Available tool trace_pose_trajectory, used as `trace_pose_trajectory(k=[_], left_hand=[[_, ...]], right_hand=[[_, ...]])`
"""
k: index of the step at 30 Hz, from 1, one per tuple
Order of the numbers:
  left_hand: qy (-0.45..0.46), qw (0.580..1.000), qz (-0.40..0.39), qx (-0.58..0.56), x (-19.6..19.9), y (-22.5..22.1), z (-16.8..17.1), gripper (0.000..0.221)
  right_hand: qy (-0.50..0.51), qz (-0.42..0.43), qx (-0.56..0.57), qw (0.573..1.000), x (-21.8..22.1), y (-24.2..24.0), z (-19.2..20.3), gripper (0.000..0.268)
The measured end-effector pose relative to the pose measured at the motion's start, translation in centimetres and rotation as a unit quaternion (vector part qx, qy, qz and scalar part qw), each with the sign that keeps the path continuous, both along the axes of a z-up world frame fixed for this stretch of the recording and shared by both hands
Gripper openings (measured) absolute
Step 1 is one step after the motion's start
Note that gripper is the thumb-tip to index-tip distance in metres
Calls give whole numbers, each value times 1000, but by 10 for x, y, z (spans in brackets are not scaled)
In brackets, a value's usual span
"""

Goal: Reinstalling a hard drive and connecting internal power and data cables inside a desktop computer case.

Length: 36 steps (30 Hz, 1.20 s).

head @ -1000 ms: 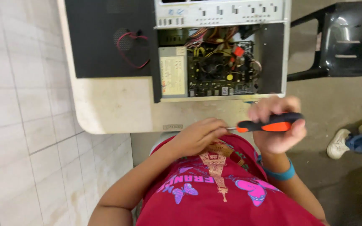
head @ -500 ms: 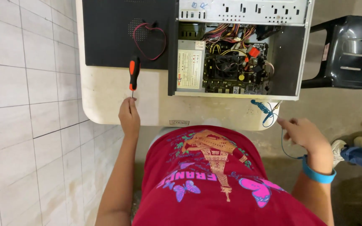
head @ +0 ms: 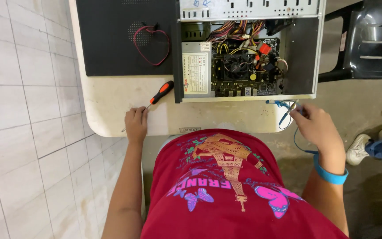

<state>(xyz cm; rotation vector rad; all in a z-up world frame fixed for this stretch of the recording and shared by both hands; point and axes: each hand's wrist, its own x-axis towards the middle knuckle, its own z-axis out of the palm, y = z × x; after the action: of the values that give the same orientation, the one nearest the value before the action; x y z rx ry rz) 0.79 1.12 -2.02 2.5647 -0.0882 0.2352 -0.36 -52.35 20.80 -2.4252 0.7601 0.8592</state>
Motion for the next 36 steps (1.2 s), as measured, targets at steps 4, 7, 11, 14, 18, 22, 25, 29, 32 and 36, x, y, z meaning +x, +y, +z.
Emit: trace_pose_trajectory(k=[4, 7, 11, 14, 18, 22, 25, 29, 32, 36], left_hand=[[-58, 995, -55, 59, 14, 9, -2, 14], [-79, 991, -50, 93, 29, 11, -9, 12], [-97, 990, -20, 104, 47, 14, -18, 12], [-106, 988, -14, 115, 61, 6, -5, 13], [-104, 986, -10, 130, 73, 4, -18, 25], [-99, 990, -17, 102, 78, -4, -13, 34], [-92, 992, -17, 89, 78, -9, -8, 39], [-41, 998, -54, 19, 76, -13, 8, 39], [-5, 998, -56, 28, 72, -13, 10, 42], [-36, 998, -52, 20, 68, -18, 14, 54]], right_hand=[[6, 103, 56, 993, 10, 36, 19, 34], [112, 193, 83, 971, 12, 79, 6, 41], [215, 272, 30, 937, -19, 78, -100, 48], [198, 258, -79, 942, -59, 35, -183, 41], [165, 239, -160, 943, -94, -20, -255, 41], [148, 213, -155, 953, -78, -3, -190, 52], [144, 188, -69, 969, -31, 43, -73, 56], [250, 166, 66, 952, 15, 71, 40, 49], [212, 131, 75, 966, 35, 84, 80, 44], [88, 171, 100, 976, 48, 60, 48, 37]])
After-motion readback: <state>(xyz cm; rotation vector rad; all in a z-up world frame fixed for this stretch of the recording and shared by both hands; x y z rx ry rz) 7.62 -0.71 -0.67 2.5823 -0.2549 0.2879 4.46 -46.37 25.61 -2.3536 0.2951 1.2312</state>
